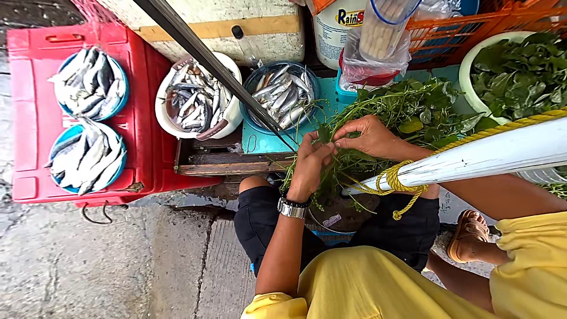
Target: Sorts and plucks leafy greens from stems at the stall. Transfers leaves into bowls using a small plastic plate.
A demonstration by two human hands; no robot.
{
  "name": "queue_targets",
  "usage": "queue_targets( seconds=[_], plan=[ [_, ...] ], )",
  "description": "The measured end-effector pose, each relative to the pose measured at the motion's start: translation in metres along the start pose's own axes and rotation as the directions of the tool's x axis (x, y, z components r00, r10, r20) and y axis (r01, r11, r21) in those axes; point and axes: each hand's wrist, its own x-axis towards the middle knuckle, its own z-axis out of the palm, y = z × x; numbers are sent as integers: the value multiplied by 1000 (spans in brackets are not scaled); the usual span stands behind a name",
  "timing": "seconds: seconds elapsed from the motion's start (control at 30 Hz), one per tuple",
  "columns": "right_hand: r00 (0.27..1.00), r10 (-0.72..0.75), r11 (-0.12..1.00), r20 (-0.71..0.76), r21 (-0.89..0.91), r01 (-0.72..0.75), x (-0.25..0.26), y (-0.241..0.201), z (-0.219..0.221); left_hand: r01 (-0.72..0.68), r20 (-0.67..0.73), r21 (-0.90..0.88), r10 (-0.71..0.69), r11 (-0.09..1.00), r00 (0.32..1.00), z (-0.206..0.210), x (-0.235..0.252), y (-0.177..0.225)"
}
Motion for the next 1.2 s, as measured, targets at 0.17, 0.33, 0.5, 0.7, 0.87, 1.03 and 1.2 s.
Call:
queue_targets(
  seconds=[0.17, 0.33, 0.5, 0.7, 0.87, 1.03, 1.2],
  plan=[
    [997, 73, 985, 36, 154, -78, 2, -2, 1, 34, 37, 24, -35, 999, 999, -6, 6, 0],
    [936, 348, 808, 48, 491, -325, 2, -5, -14, 21, -18, -48, -21, 999, 1000, -25, 29, -8],
    [925, 363, 755, 115, 545, -364, 2, 7, -20, 33, 0, -2, -33, 999, 999, -52, 27, -5],
    [928, 316, 722, 196, 586, -369, 2, 7, -21, -2, 56, -156, 11, 988, 998, -54, 13, -15],
    [943, 274, 782, 190, 527, -334, -2, 8, -22, -26, 74, 34, 24, 999, 997, -52, -11, -19],
    [949, 263, 851, 172, 422, -312, -4, 6, -21, -93, 19, 567, 100, 818, 995, -51, -35, -6],
    [963, 218, 903, 159, 341, -261, -4, 6, -20, -233, 19, 905, 515, 355, 857, -29, -55, 0]
  ],
)
